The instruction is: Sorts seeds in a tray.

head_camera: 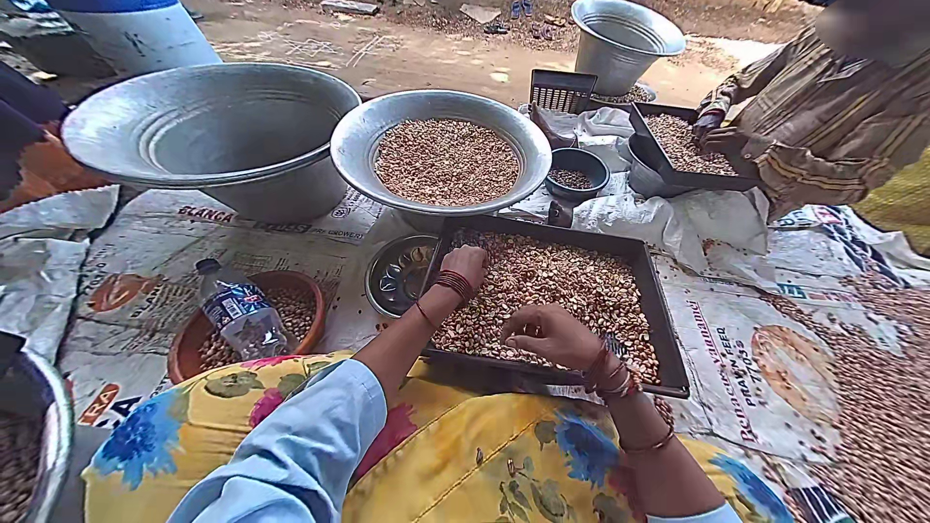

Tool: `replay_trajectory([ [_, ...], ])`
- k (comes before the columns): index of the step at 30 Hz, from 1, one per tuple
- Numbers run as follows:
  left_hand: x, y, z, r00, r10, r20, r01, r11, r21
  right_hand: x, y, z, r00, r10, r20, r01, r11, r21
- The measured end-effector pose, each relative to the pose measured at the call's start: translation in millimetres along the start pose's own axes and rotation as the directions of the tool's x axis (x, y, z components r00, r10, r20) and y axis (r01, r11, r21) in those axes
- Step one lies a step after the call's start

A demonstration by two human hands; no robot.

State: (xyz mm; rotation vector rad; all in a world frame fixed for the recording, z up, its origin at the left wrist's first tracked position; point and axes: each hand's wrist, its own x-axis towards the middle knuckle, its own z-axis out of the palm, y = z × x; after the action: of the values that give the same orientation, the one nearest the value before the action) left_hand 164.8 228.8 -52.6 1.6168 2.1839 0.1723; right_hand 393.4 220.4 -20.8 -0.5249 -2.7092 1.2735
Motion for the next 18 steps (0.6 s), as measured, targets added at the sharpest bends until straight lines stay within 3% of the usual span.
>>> replay_trajectory([
  [2, 1.7, -1.8, 0.0, 1.0, 0.001, 0.016, 0.0, 1.0, -0.015, -10.4, -2.8, -11.8, 0.978, -0.202, -0.049, 0.203, 0.884, 0.421],
  [3, 2.1, -2.6, -0.9, 1.0, -0.003, 0.022, 0.003, 1.0, -0.025, -13.9, -4.8, -16.7, 0.973, -0.205, -0.107, 0.231, 0.838, 0.495],
  [5, 2.2, -5.1, -2.3, 1.0, 0.003, 0.029, -0.002, 0.999, -0.032, -15.7, -2.1, -22.0, 0.965, -0.068, -0.253, 0.154, 0.929, 0.337],
  [7, 2.4, -5.4, -3.4, 0.999, 0.017, 0.052, -0.016, 1.0, -0.017, -11.4, 6.1, -20.6, 0.949, 0.1, -0.299, -0.118, 0.992, -0.041],
  [10, 4.1, -2.9, -3.8, 0.997, 0.017, 0.08, -0.02, 0.999, 0.037, 2.6, 10.2, -5.4, 0.938, 0.271, -0.215, -0.328, 0.894, -0.304],
  [13, 3.1, -4.2, -9.7, 0.993, 0.03, 0.113, -0.034, 0.999, 0.039, 13.8, 8.7, 10.4, 0.922, 0.32, -0.218, -0.385, 0.817, -0.43],
  [15, -6.5, -7.5, -25.7, 0.969, 0.138, 0.205, -0.125, 0.989, -0.072, 18.1, 8.9, 15.1, 0.919, 0.34, -0.2, -0.394, 0.789, -0.471],
  [16, -16.8, -9.9, -37.7, 0.924, 0.256, 0.283, -0.204, 0.958, -0.2, 19.0, 8.8, 16.3, 0.921, 0.336, -0.196, -0.389, 0.788, -0.477],
  [18, -34.0, -18.0, -54.8, 0.715, 0.554, 0.427, -0.251, 0.773, -0.582, 17.9, 9.6, 16.6, 0.926, 0.326, -0.192, -0.378, 0.8, -0.466],
])
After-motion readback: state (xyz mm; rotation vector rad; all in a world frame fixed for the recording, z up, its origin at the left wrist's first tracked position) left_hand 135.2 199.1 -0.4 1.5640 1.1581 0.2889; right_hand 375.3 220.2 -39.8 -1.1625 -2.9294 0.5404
